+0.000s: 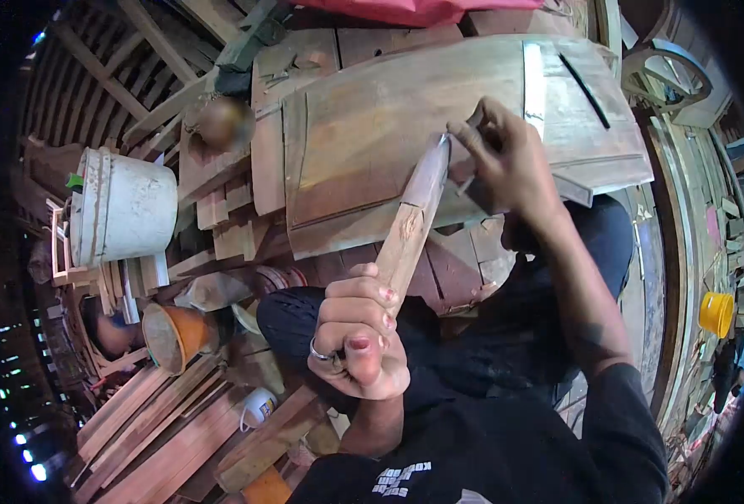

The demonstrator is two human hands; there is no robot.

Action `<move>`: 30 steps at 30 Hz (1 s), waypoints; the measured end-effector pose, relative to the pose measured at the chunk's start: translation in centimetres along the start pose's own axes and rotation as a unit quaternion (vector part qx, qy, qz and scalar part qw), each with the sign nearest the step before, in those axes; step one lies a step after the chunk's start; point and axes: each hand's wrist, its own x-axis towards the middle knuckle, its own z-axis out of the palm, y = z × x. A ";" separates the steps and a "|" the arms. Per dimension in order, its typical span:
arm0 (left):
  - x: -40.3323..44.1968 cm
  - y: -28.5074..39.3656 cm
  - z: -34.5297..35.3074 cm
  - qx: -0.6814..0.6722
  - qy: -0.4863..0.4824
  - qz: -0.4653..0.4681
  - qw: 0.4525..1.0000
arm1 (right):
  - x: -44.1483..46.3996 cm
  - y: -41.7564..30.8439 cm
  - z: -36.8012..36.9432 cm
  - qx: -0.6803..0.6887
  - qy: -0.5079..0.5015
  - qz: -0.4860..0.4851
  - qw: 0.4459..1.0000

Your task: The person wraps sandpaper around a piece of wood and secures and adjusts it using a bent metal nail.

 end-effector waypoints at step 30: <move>4.7 -2.8 0.1 -0.157 -0.167 -0.014 0.973 | 0.0 -1.0 -0.9 0.068 0.023 0.067 0.995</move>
